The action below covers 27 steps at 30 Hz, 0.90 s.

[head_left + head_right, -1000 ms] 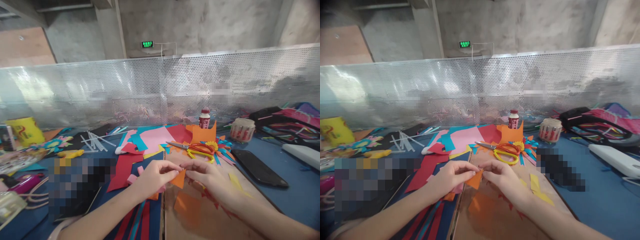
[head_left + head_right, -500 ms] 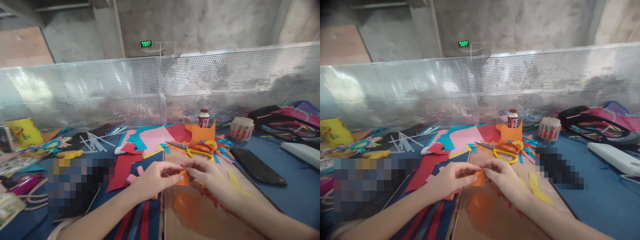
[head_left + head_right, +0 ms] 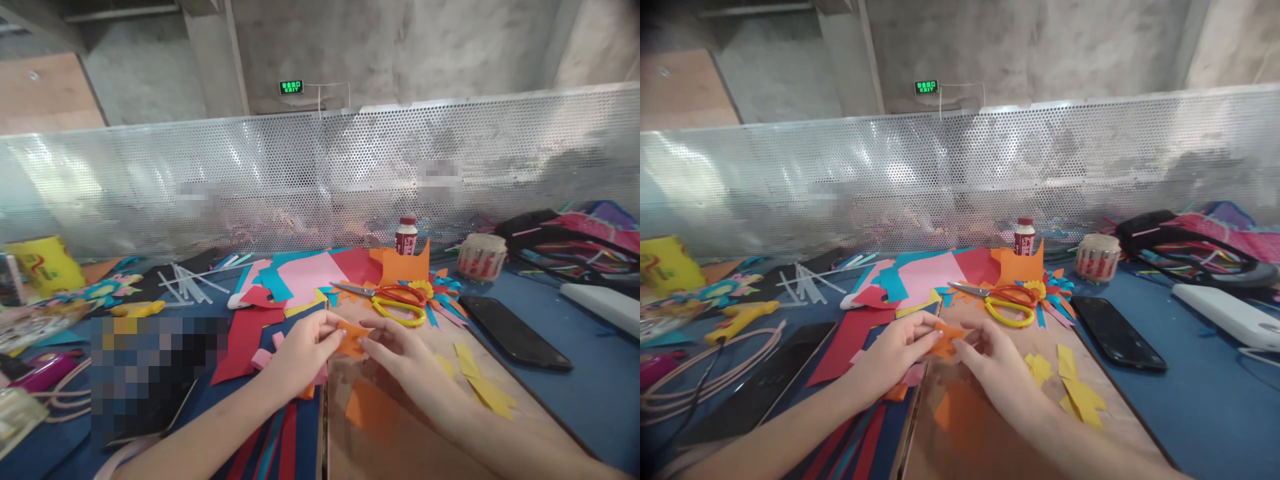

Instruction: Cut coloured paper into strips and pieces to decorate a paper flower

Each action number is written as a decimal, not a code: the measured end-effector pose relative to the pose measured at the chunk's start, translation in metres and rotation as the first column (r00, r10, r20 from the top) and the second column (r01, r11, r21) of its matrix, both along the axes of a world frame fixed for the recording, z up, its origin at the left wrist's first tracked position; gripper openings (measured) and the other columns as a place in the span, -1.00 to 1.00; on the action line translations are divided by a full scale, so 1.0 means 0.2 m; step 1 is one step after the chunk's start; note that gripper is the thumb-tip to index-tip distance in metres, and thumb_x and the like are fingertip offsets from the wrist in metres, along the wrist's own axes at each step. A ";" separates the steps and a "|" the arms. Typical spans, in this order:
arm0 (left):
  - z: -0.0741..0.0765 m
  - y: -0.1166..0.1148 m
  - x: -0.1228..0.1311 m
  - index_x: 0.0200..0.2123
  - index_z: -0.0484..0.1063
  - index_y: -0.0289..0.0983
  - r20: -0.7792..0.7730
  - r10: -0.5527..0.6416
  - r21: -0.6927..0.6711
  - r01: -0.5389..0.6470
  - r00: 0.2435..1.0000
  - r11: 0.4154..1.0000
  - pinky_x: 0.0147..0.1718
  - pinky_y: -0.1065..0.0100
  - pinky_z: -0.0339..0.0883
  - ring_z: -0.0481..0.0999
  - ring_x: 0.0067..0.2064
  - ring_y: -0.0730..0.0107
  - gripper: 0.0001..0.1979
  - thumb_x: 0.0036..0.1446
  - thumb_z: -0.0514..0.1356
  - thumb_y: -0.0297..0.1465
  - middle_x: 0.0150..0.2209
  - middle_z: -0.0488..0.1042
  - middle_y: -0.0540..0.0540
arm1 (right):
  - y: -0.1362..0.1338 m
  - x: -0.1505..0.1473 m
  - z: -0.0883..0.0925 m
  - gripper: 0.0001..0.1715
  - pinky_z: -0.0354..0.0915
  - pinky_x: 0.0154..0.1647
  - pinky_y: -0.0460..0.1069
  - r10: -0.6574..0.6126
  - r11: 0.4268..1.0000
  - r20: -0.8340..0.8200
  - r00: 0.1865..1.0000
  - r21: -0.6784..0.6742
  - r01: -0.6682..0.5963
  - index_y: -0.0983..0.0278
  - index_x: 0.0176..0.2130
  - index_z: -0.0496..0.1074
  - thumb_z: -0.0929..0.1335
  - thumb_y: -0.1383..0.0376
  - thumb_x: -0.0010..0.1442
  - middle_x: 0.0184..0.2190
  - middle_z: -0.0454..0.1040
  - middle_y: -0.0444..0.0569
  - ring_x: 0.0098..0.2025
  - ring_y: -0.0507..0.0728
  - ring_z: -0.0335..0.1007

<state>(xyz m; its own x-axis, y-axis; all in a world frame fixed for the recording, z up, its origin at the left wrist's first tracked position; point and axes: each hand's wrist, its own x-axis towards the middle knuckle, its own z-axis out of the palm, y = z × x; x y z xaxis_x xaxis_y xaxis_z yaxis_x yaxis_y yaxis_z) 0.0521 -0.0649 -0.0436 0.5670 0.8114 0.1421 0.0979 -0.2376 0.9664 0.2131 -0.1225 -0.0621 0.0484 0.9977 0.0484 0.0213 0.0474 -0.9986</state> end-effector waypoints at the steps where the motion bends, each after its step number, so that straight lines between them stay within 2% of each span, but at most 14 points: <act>1: 0.00 -0.01 0.00 -0.23 0.33 -0.28 -0.013 0.024 0.012 -0.024 1.000 1.000 -0.24 0.31 0.32 0.51 -0.25 0.30 -0.81 0.10 0.10 -0.31 -0.32 0.53 -0.10 | 0.00 -0.01 0.01 -0.58 0.24 -0.54 -0.10 0.001 1.000 -0.014 1.000 -0.009 -0.001 0.24 -0.06 0.32 0.30 0.14 0.09 -0.46 0.40 -0.11 -0.52 0.02 0.33; 4: 0.02 -0.03 0.01 -0.24 0.33 -0.27 -0.052 0.063 0.042 -0.061 0.997 0.997 -0.32 0.35 0.28 0.48 -0.34 0.34 -0.80 0.11 0.10 -0.28 -0.41 0.51 -0.04 | -0.01 -0.02 0.03 -0.67 0.23 -0.51 -0.09 -0.004 1.000 0.029 1.000 0.010 0.004 0.27 -0.16 0.34 0.31 0.17 0.06 -0.48 0.35 -0.15 -0.50 0.01 0.29; 8: 0.04 -0.05 0.02 -0.22 0.33 -0.26 -0.017 0.056 -0.015 -0.056 0.998 0.998 -0.33 0.40 0.26 0.47 -0.32 0.37 -0.80 0.11 0.10 -0.28 -0.41 0.51 -0.02 | 0.00 0.00 0.07 -0.82 0.24 -0.40 -0.07 -0.060 0.993 0.163 0.985 0.114 0.042 0.28 -0.39 0.33 0.29 0.19 0.07 -0.49 0.30 -0.15 -0.43 0.03 0.26; 15: 0.05 -0.07 0.03 -0.25 0.36 -0.27 0.026 0.137 -0.058 -0.136 0.990 0.989 -0.39 0.43 0.29 0.44 -0.41 0.45 -0.81 0.08 0.14 -0.30 -0.46 0.48 0.02 | -0.02 0.02 0.08 -0.81 0.23 -0.34 -0.06 -0.096 0.977 0.290 0.952 0.210 0.035 0.27 -0.36 0.40 0.26 0.22 0.13 -0.45 0.39 -0.11 -0.38 0.06 0.28; 17: 0.05 -0.07 0.03 -0.27 0.38 -0.28 0.046 0.127 -0.069 -0.124 0.991 0.990 -0.37 0.40 0.33 0.47 -0.38 0.41 -0.81 0.07 0.15 -0.30 -0.45 0.49 0.00 | -0.02 0.02 0.08 -0.81 0.25 -0.31 -0.05 -0.120 0.969 0.317 0.941 0.245 0.041 0.27 -0.36 0.42 0.26 0.24 0.13 -0.42 0.43 -0.08 -0.35 0.08 0.31; 20: 0.06 -0.07 0.04 -0.26 0.39 -0.28 0.094 0.103 -0.160 -0.087 0.990 0.983 -0.30 0.33 0.37 0.51 -0.35 0.36 -0.81 0.06 0.16 -0.31 -0.42 0.52 -0.03 | -0.02 0.02 0.08 -0.79 0.28 -0.29 -0.04 -0.173 0.948 0.409 0.896 0.317 0.039 0.25 -0.34 0.46 0.25 0.26 0.15 -0.39 0.46 -0.06 -0.32 0.10 0.35; 22: 0.07 -0.07 0.04 -0.25 0.39 -0.28 0.125 0.108 -0.248 -0.075 0.986 0.966 -0.28 0.29 0.38 0.53 -0.34 0.34 -0.80 0.05 0.16 -0.32 -0.40 0.53 -0.04 | -0.02 0.03 0.08 -0.78 0.29 -0.26 -0.03 -0.227 0.911 0.470 0.853 0.411 0.016 0.24 -0.33 0.48 0.25 0.30 0.16 -0.35 0.47 -0.03 -0.28 0.11 0.36; 25: 0.07 -0.07 0.04 -0.26 0.39 -0.28 0.190 0.114 -0.339 -0.044 0.975 0.940 -0.26 0.26 0.39 0.54 -0.31 0.32 -0.82 0.04 0.18 -0.34 -0.36 0.53 -0.07 | 0.00 0.06 0.05 -0.74 0.32 -0.21 -0.01 -0.303 0.806 0.537 0.787 0.585 -0.089 0.24 -0.26 0.49 0.22 0.37 0.17 -0.29 0.46 0.02 -0.24 0.12 0.37; 27: 0.06 -0.06 0.04 -0.26 0.40 -0.28 0.232 0.118 -0.389 -0.019 0.965 0.921 -0.24 0.25 0.39 0.54 -0.27 0.31 -0.83 0.04 0.18 -0.37 -0.32 0.53 -0.09 | 0.02 0.08 0.03 -0.68 0.34 -0.23 0.00 -0.332 0.743 0.586 0.740 0.645 -0.178 0.22 -0.18 0.47 0.20 0.41 0.18 -0.28 0.45 0.03 -0.25 0.11 0.38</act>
